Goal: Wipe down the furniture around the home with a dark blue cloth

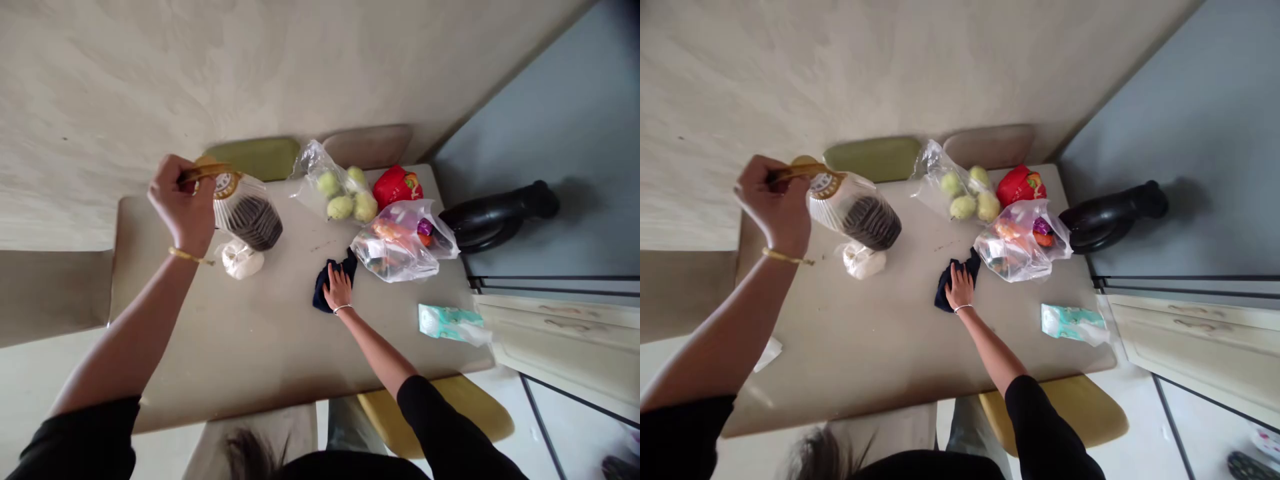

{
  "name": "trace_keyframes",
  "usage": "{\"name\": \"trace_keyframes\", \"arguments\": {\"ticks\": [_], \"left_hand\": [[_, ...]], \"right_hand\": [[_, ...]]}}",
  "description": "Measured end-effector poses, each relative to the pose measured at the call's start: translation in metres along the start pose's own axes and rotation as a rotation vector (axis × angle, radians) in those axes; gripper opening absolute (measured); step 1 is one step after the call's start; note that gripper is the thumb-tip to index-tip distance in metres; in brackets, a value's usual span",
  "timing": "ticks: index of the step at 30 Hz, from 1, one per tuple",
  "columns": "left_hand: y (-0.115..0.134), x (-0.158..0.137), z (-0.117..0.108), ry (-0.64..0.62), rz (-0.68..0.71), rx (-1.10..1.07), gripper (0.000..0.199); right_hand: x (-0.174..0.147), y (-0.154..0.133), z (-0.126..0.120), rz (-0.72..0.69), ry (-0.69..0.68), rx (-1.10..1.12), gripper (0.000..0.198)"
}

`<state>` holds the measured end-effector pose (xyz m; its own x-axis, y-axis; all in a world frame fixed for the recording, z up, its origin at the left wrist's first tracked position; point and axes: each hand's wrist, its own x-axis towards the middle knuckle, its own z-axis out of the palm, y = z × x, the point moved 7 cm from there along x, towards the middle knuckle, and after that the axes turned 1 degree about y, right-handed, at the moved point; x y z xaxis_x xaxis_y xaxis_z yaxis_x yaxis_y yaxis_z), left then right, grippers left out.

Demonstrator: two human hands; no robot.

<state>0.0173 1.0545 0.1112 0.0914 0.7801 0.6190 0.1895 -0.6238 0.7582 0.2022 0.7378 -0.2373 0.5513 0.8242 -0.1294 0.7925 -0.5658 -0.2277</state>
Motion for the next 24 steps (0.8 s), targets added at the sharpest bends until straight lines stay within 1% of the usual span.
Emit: {"name": "trace_keyframes", "arguments": {"ticks": [3,5,7,10,14,18,19,22,24], "left_hand": [[-0.032,0.006,0.049,-0.036,-0.041,0.067,0.032],[-0.051,0.011,0.077,-0.061,-0.057,0.089,0.035],[-0.068,0.015,0.1,-0.076,-0.069,0.111,0.036],[-0.088,0.018,0.124,-0.093,-0.1,0.121,0.031],[-0.107,0.012,0.143,-0.144,-0.139,0.083,0.021],[-0.121,0.0,0.147,-0.095,-0.146,0.077,0.025],[-0.123,-0.003,0.148,-0.1,-0.144,0.079,0.026],[-0.128,-0.014,0.153,-0.178,-0.118,0.071,0.023],[-0.127,-0.022,0.152,-0.209,-0.082,0.062,0.022]], "right_hand": [[0.008,-0.003,0.002,0.011,0.03,-0.015,0.073],[0.012,-0.007,0.004,0.025,0.04,-0.038,0.073],[0.015,-0.01,0.005,0.037,0.047,-0.056,0.073],[0.018,-0.012,0.006,0.04,0.051,-0.054,0.074],[0.019,-0.011,0.006,0.042,0.05,-0.05,0.074],[0.021,-0.011,0.005,0.046,0.045,-0.058,0.074],[0.021,-0.011,0.005,0.047,0.044,-0.061,0.075],[0.02,-0.012,0.005,0.048,0.038,-0.069,0.075],[0.018,-0.011,0.007,0.052,0.027,-0.074,0.075]]}}
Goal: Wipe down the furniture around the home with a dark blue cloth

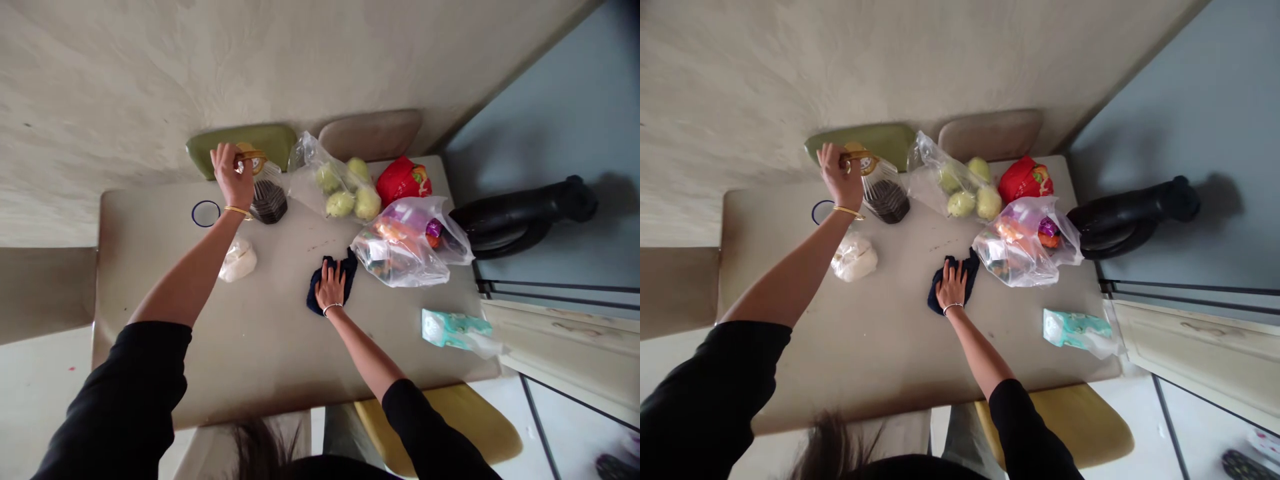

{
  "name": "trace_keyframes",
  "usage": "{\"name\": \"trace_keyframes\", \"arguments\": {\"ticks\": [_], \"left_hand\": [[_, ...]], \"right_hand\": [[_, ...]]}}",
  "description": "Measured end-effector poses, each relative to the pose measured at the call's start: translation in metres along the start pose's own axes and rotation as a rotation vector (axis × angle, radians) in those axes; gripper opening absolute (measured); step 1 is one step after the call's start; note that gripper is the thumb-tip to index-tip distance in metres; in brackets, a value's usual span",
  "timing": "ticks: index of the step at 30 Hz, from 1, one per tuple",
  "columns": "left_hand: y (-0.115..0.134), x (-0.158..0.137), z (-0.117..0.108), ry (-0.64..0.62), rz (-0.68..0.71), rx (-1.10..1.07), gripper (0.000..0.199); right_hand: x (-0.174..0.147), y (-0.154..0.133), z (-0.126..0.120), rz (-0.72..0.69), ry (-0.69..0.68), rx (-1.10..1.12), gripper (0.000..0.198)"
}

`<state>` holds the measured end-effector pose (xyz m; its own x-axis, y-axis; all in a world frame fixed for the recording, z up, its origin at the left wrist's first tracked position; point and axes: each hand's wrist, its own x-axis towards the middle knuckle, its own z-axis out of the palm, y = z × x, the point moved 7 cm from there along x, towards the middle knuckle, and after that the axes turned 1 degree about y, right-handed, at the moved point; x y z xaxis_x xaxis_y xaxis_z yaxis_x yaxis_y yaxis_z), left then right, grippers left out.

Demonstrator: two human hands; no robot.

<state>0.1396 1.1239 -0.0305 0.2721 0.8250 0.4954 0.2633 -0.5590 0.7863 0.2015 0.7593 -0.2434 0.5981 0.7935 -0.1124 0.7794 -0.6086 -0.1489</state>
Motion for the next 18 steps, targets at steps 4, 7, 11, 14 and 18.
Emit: {"name": "trace_keyframes", "arguments": {"ticks": [4,7,11,14,18], "left_hand": [[-0.003,-0.021,-0.007,-0.052,0.052,0.045,0.021],[-0.006,-0.034,-0.013,-0.109,0.102,0.118,0.021],[-0.004,-0.053,-0.023,-0.144,0.181,0.173,0.025],[-0.009,-0.081,-0.042,-0.173,0.118,0.197,0.057],[-0.035,-0.133,-0.092,-0.145,-0.08,0.26,0.078]], "right_hand": [[0.009,-0.001,0.001,0.004,0.003,0.0,0.075],[0.054,-0.01,-0.003,-0.003,0.043,0.02,0.074],[0.145,-0.039,-0.009,-0.067,0.097,0.053,0.072],[0.17,-0.056,-0.008,-0.133,0.118,0.062,0.071],[0.088,-0.056,0.006,-0.291,0.007,0.071,0.074]]}}
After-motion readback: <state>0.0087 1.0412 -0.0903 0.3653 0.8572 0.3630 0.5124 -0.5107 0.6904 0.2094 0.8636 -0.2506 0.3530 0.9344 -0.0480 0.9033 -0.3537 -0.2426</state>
